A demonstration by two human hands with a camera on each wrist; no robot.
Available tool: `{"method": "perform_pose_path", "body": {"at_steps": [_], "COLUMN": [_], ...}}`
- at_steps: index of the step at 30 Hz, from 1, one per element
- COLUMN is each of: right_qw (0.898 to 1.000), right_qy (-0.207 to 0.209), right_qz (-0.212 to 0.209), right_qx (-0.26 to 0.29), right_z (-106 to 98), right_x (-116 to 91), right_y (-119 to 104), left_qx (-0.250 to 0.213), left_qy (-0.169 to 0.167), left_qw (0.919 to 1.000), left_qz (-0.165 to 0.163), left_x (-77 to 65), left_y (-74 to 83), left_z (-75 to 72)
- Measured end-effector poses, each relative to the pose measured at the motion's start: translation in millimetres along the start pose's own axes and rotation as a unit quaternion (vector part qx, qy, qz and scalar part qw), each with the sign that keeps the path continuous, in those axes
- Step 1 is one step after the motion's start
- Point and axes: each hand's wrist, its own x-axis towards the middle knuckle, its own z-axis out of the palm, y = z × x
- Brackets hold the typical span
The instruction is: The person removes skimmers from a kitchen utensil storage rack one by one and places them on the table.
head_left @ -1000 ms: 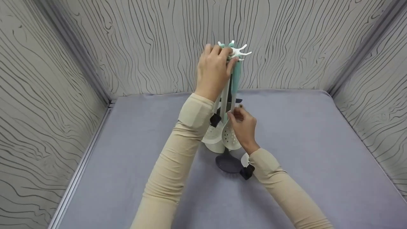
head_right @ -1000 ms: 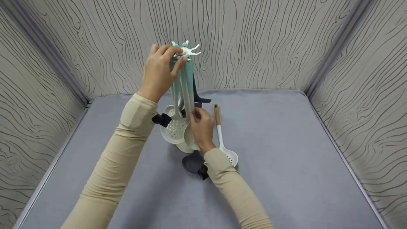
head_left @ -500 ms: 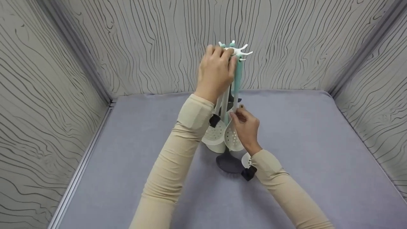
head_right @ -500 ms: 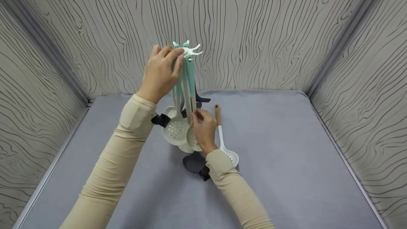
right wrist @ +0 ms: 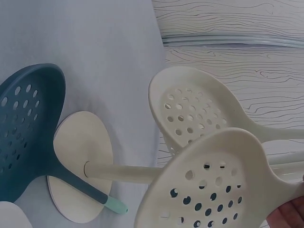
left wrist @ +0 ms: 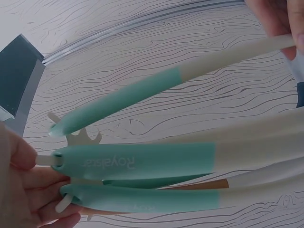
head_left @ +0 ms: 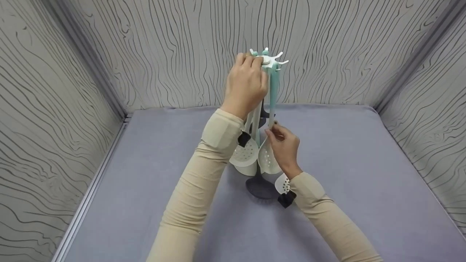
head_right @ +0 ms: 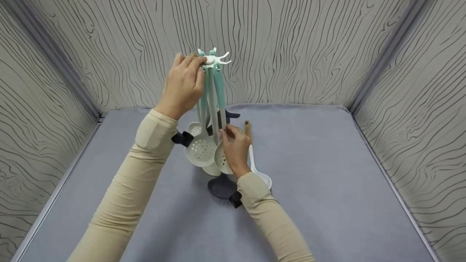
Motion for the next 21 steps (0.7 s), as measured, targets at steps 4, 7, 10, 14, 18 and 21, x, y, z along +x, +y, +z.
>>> {"method": "perform_pose_path", "body": {"at_steps": [4, 7, 10, 14, 18, 21], "right_qw": [1.0, 1.0, 1.0, 1.0, 0.999, 0.999], "right_qy": [-0.001, 0.002, 0.009, 0.016, 0.018, 0.02], "right_qz": [0.004, 0.004, -0.004, -0.022, -0.028, -0.027], "right_qx": [-0.001, 0.002, 0.006, 0.002, 0.003, 0.01], "right_z": [-1.9, -2.4, -3.1, -4.9, -7.3, -9.1], "right_x": [-0.3, -0.6, -0.7, -1.7, -4.1, -6.2], "right_y": [-0.7, -0.6, -1.1, -0.8, 0.9, 1.6], "left_qx": [0.004, 0.01, 0.014, 0.013, 0.005, 0.0], "left_qy": [-0.001, -0.004, -0.008, -0.006, -0.002, 0.0], "left_qw": [1.0, 0.9999, 0.9999, 0.9999, 1.0, 1.0], "left_qz": [-0.001, -0.001, 0.0, 0.0, -0.002, -0.004], "left_x": [0.2, 0.4, 0.7, 0.7, 0.3, 0.1], "left_y": [0.7, 0.8, 0.9, 0.9, 0.4, -0.3], "left_z": [0.1, 0.0, -0.1, 0.1, 0.8, 1.2]}}
